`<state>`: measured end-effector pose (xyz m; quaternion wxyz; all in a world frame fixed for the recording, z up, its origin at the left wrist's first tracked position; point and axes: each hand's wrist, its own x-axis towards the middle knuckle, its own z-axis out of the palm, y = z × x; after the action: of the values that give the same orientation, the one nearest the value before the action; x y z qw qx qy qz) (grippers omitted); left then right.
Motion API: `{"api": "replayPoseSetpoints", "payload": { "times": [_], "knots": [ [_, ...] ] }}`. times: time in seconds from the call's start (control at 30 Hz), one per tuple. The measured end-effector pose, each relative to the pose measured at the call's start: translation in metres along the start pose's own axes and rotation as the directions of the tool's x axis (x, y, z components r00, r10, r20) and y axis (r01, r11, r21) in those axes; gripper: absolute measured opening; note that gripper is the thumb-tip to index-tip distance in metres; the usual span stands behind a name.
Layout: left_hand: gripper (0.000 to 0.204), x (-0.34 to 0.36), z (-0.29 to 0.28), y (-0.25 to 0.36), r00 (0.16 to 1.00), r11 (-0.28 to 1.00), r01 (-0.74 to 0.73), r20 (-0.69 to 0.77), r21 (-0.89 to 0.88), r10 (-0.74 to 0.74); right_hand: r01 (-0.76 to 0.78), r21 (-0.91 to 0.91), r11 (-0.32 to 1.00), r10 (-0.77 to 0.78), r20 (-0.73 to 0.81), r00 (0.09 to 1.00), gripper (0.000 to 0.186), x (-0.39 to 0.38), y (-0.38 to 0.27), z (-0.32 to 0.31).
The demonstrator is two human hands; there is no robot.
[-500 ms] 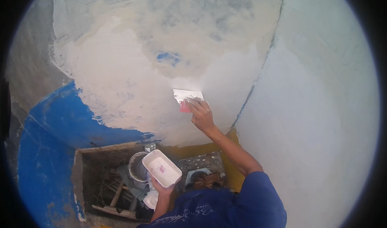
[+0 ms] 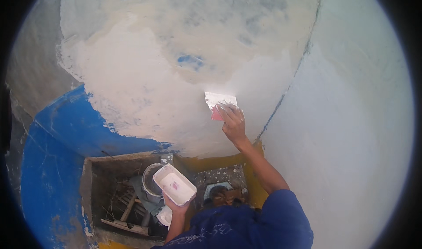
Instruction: The person applies patching compound to a blue-and-white wall using a putty knife. They repeatedly scoop compound from a small plastic tray and spread it across the wall surface to cover gaps and uneven areas.
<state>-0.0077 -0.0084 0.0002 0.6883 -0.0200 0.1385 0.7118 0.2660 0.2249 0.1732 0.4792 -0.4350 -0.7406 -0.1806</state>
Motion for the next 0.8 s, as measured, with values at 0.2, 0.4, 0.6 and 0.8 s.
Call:
{"api": "replayPoseSetpoints", "payload": {
  "times": [0.2,0.4,0.6,0.8],
  "knots": [
    [0.066,0.004,0.012,-0.001,0.998,0.999,-0.037,-0.041,0.008,0.037,-0.034,0.014,0.999,0.036,-0.260,0.965,0.062,0.041,0.003,0.000],
    [0.065,0.011,0.014,-0.005,0.998,0.999,0.045,-0.041,-0.016,-0.046,-0.045,-0.139,0.989,0.022,-0.165,0.986,0.064,-0.005,0.018,0.054],
    [0.065,0.004,0.022,-0.008,1.000,1.000,-0.027,0.009,-0.012,0.027,0.039,-0.005,0.999,-0.039,-0.269,0.962,0.062,0.007,0.020,-0.002],
    [0.065,0.003,0.005,-0.007,0.997,1.000,-0.025,-0.072,0.005,0.025,0.041,-0.114,0.993,-0.082,-0.388,0.918,0.059,0.122,0.018,-0.059]
  ]
}}
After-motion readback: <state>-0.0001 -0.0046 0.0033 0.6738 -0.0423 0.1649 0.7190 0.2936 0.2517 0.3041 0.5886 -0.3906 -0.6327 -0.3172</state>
